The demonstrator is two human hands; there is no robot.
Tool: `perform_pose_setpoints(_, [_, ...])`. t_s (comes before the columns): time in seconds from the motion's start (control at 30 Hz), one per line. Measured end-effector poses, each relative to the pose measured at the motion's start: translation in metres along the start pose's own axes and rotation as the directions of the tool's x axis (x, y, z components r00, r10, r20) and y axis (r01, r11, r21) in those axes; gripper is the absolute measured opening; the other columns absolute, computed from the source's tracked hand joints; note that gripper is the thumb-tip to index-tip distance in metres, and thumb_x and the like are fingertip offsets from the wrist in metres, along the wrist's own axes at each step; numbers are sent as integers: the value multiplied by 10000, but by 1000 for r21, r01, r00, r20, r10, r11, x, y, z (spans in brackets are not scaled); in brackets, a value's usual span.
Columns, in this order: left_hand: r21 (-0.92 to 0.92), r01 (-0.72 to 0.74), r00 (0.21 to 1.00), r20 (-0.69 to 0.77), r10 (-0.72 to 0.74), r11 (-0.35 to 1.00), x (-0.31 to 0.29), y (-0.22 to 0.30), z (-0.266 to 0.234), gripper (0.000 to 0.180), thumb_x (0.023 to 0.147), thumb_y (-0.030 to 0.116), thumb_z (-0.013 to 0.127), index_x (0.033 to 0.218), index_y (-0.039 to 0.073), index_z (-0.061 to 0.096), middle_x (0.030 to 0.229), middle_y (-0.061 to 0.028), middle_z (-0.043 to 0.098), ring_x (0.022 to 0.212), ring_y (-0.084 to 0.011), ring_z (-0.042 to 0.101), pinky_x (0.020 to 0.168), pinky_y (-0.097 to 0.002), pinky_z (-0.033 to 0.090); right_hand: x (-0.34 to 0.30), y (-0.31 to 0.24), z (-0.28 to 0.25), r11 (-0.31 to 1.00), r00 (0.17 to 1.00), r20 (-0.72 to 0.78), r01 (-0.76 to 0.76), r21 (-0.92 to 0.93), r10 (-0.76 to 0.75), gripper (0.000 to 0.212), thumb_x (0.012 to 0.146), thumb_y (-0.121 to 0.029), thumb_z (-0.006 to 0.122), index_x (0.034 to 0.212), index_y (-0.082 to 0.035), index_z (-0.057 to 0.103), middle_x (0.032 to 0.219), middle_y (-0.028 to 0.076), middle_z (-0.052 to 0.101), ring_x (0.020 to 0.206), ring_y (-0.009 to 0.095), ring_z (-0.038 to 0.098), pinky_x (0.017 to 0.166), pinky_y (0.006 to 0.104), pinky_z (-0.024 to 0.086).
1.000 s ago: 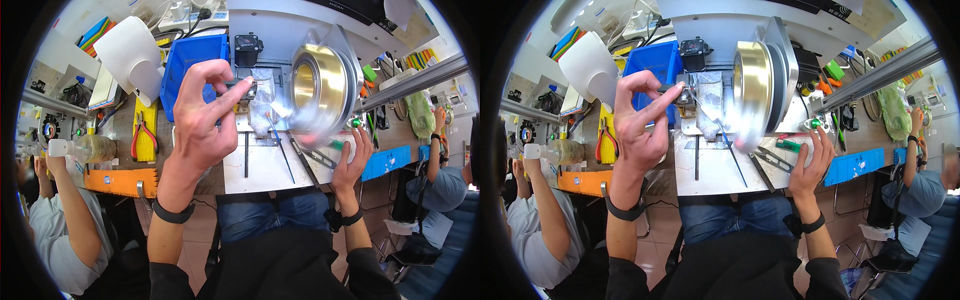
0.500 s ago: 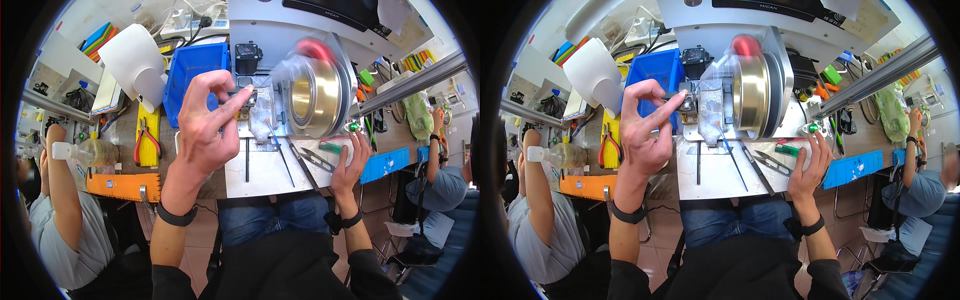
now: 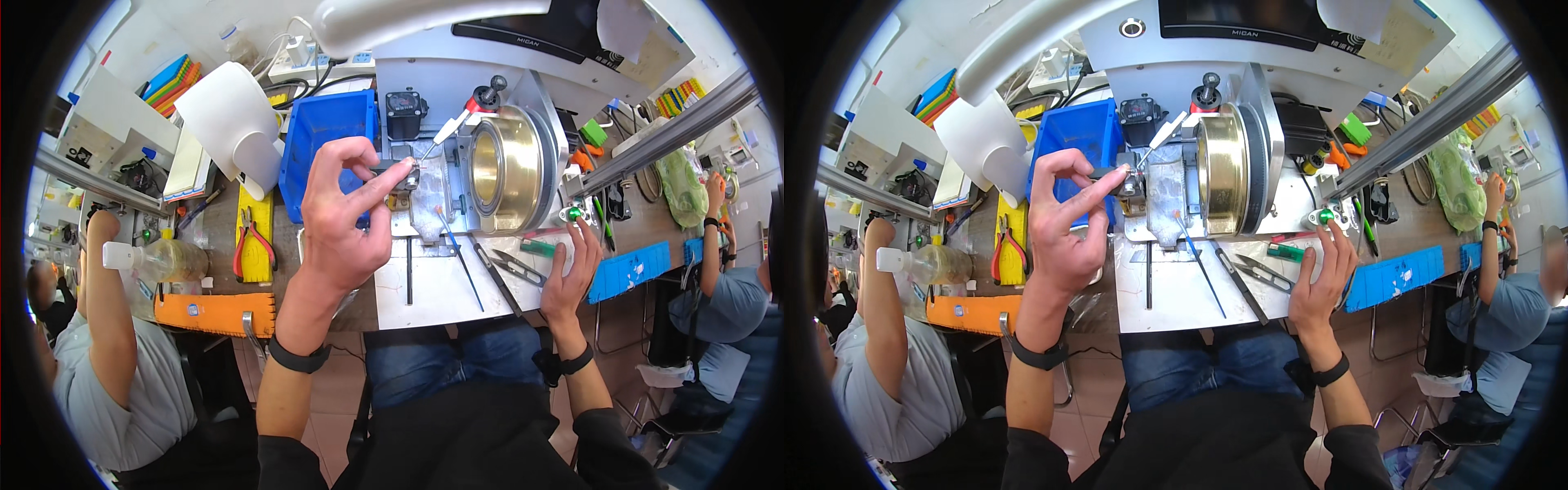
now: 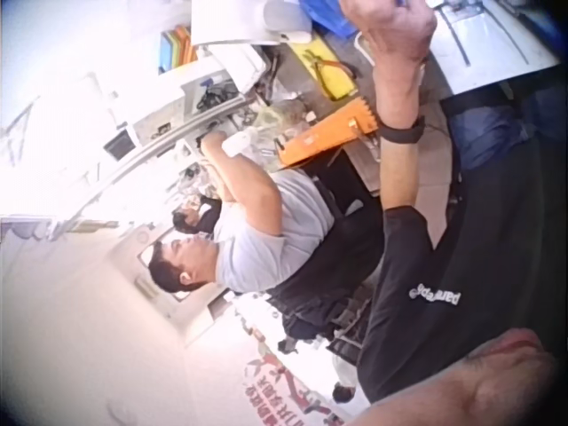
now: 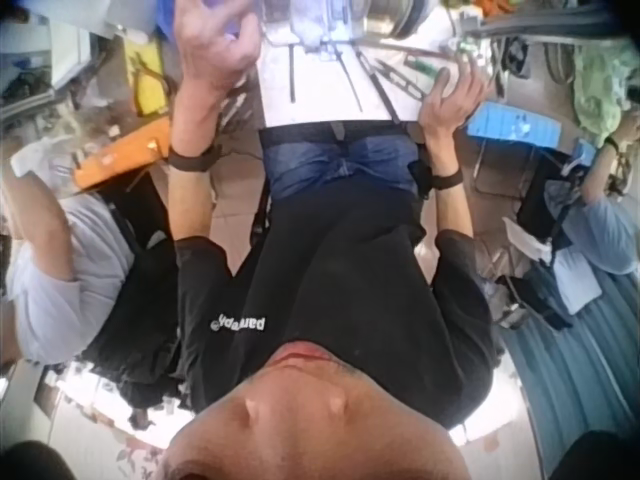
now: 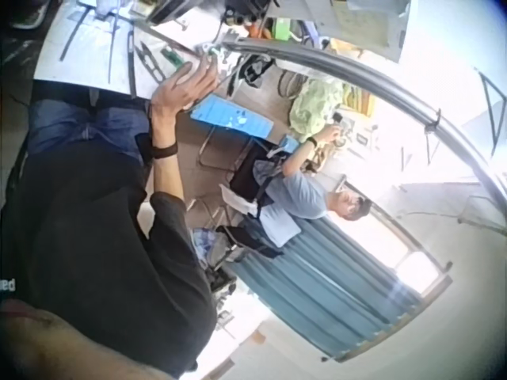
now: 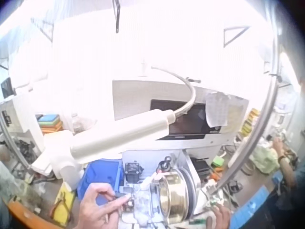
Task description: Assembling or repairing small electronic or mechanical components using a specialized machine and hand tools like tweezers and glue.
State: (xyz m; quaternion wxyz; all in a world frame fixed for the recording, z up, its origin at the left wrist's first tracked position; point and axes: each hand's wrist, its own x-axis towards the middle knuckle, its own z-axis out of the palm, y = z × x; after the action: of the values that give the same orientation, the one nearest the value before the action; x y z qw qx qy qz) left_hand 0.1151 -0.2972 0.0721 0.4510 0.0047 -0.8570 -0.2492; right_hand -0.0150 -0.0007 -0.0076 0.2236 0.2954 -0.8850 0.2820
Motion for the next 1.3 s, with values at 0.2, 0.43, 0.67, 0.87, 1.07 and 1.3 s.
perform_pose_setpoints(0.2, [3, 173, 981, 87, -173, 985, 0, 3, -12, 443, 654, -35, 639, 1050, 121, 764, 1069, -106, 514, 905, -240, 506, 836, -325, 438, -1, 1, 0, 1000, 1000, 8, -4, 14, 4, 311, 941, -59, 534, 1241, 13, 569, 1363, 163, 520, 1250, 353, 431, 1065, 444, 315])
perform_pose_setpoints(0.43, [92, 152, 982, 94, -161, 984, 3, 13, -16, 406, 707, 5, 668, 1084, 123, 758, 1159, -102, 516, 947, -230, 490, 879, -331, 431, 0, -1, -1, 1000, 1000, 6, 0, 11, 0, 312, 937, -58, 539, 1239, 15, 568, 1364, 165, 517, 1256, 359, 427, 1069, 446, 313])
perform_pose_setpoints(0.67, [149, 51, 992, 110, -68, 987, 5, 15, -11, 426, 675, -18, 666, 1069, 117, 754, 1185, -100, 545, 924, -241, 510, 855, -349, 445, -1, 1, 1, 1000, 1000, -15, 6, 12, -6, 309, 939, -70, 540, 1238, 1, 580, 1359, 156, 527, 1257, 346, 446, 1066, 438, 314])
perform_pose_setpoints(0.87, [158, -11, 991, 134, -10, 987, 9, 16, -11, 451, 644, -46, 633, 1060, 85, 745, 1158, -107, 549, 910, -247, 534, 845, -353, 451, -1, -1, 0, 1000, 1000, -23, 6, -4, -6, 317, 943, -83, 542, 1249, -11, 578, 1358, 147, 534, 1253, 329, 465, 1063, 427, 316])
perform_pose_setpoints(1.07, [138, -11, 990, 142, -9, 990, 8, 15, -10, 489, 615, -73, 587, 1061, 59, 739, 1121, -116, 541, 908, -255, 540, 837, -357, 459, -1, -1, 1, 1000, 1000, -20, 5, 6, -5, 319, 939, -71, 545, 1250, -8, 579, 1359, 145, 533, 1258, 328, 457, 1065, 422, 316])
perform_pose_setpoints(1.3, [114, 0, 991, 135, -15, 993, 7, 13, -10, 474, 628, -75, 592, 1050, 73, 749, 1108, -111, 538, 917, -257, 538, 857, -358, 448, -1, -2, 0, 1000, 1000, -15, -11, 18, 11, 320, 937, -65, 545, 1250, -3, 580, 1366, 143, 528, 1263, 329, 448, 1071, 426, 315])
